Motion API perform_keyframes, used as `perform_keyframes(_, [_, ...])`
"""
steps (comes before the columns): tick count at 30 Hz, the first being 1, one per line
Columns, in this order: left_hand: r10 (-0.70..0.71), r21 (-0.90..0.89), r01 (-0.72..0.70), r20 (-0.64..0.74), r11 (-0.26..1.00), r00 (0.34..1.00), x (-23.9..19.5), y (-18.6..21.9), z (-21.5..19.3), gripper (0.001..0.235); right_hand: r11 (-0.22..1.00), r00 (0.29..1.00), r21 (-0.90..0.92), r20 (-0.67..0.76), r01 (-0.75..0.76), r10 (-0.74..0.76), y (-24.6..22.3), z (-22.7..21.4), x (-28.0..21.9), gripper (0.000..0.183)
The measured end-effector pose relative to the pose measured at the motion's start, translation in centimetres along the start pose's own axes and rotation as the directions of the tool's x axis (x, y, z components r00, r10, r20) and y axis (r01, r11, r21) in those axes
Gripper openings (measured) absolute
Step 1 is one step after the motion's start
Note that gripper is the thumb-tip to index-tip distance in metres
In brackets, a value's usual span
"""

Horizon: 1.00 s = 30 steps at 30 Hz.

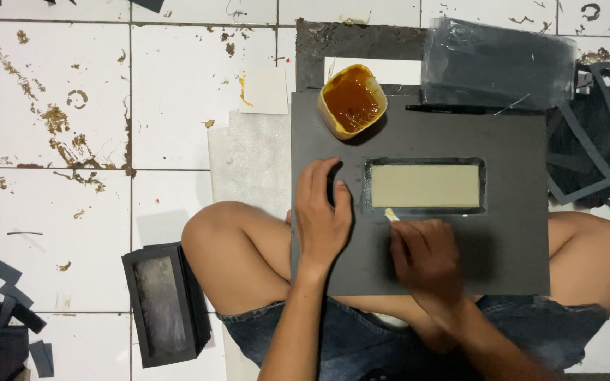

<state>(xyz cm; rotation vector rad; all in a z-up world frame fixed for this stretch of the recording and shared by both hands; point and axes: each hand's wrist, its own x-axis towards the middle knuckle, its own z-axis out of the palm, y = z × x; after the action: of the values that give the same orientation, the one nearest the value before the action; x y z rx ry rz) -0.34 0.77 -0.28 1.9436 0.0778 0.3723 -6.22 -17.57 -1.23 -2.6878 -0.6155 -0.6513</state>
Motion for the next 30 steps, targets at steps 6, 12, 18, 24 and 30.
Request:
perform_keyframes(6, [-0.002,0.011,0.002,0.005,1.0,1.0,0.0,-0.2,0.2,0.031,0.999,0.995,0.04,-0.094,-0.024,0.027,-2.6,1.0,0.8,0.008])
perform_keyframes(12, [0.006,-0.009,-0.006,0.007,1.0,1.0,0.0,-0.2,0.1,0.03,0.988,0.987,0.112,-0.103,-0.11,0.122,-1.5,1.8,-0.9,0.011])
perform_keyframes(18, [-0.013,-0.023,0.013,0.006,1.0,1.0,0.0,0.0,0.0,0.03,0.914,0.967,0.323,0.005,-0.245,0.257,-0.5,-0.5,5.0,0.015])
perform_keyframes(24, [-0.006,-0.017,0.006,-0.003,1.0,1.0,0.1,0.2,-0.2,0.03,0.921,0.988,0.362,0.002,-0.144,0.154,0.8,1.5,8.5,0.012])
perform_keyframes(30, [-0.002,-0.018,0.002,0.0,1.0,1.0,0.2,0.3,-0.2,0.029,0.936,0.994,0.336,0.035,-0.106,0.099,1.6,2.4,7.9,0.007])
